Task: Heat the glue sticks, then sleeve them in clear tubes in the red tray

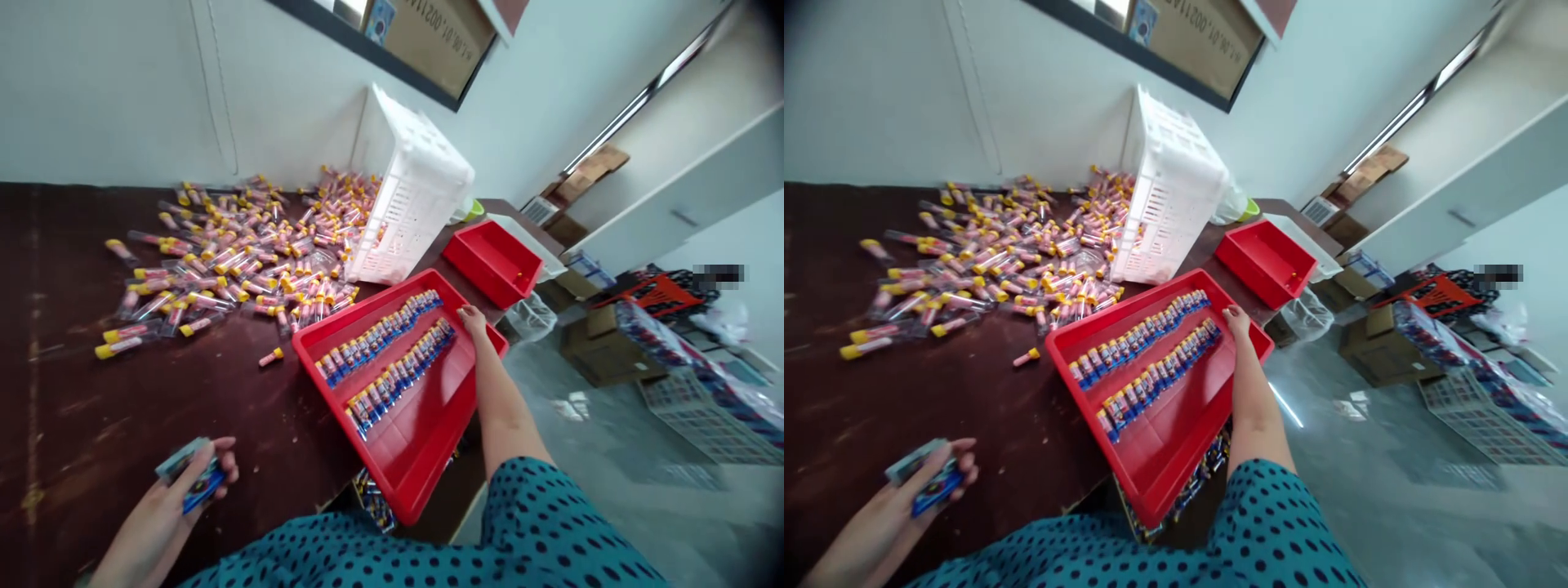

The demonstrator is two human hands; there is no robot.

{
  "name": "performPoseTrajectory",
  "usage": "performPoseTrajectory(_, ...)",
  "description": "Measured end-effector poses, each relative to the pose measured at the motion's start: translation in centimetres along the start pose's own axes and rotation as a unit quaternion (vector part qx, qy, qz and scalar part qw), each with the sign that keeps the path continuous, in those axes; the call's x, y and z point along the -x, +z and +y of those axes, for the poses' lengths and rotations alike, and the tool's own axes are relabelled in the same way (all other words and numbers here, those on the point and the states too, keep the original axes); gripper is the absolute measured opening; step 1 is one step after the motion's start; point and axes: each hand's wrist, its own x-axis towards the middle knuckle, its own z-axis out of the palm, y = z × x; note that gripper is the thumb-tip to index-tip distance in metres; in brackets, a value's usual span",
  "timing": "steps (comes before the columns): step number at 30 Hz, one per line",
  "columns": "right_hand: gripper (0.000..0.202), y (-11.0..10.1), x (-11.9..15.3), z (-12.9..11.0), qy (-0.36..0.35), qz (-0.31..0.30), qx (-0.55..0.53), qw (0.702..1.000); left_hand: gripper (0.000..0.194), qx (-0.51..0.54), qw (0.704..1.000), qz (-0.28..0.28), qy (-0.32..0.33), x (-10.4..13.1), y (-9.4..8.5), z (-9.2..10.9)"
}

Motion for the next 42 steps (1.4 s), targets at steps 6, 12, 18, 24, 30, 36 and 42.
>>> performPoseTrajectory(6, 0.030, 1.6, -0.1, 1.5, 0.033, -0.009, 0.089, 0.995, 0.037, 0.005, 1.000, 0.009, -0.007, -0.2, -1.6, -0.4)
performPoseTrajectory(12, 0.028, 7.0, -4.0, -1.8, 0.007, -0.001, 0.088, 0.996, 0.029, 0.094, 0.995, 0.030, 0.014, 0.9, -1.8, 0.5)
performPoseTrajectory(18, 0.020, 25.3, -0.2, -10.9, -0.205, -0.278, 0.096, 0.933, 0.025, 0.036, 0.999, -0.018, 0.012, 0.7, -1.2, 0.0)
performPoseTrajectory(24, 0.025, 35.2, 5.7, -15.3, -0.295, -0.426, 0.367, 0.773, 0.040, 0.048, 0.997, -0.014, 0.060, 2.0, -1.8, 0.2)
performPoseTrajectory(30, 0.025, 38.8, 2.8, -19.3, -0.298, -0.390, 0.368, 0.790, 0.034, 0.071, 0.994, 0.037, 0.072, 2.7, -4.2, 0.2)
performPoseTrajectory(36, 0.042, 42.9, 4.2, -23.1, -0.332, -0.372, 0.292, 0.816, 0.040, 0.106, 0.989, 0.044, 0.092, 2.7, -4.5, 1.5)
performPoseTrajectory(42, 0.021, 39.3, 5.8, -24.5, -0.356, -0.364, 0.213, 0.834, 0.044, 0.111, 0.979, 0.135, 0.107, 1.5, -6.7, 1.2)
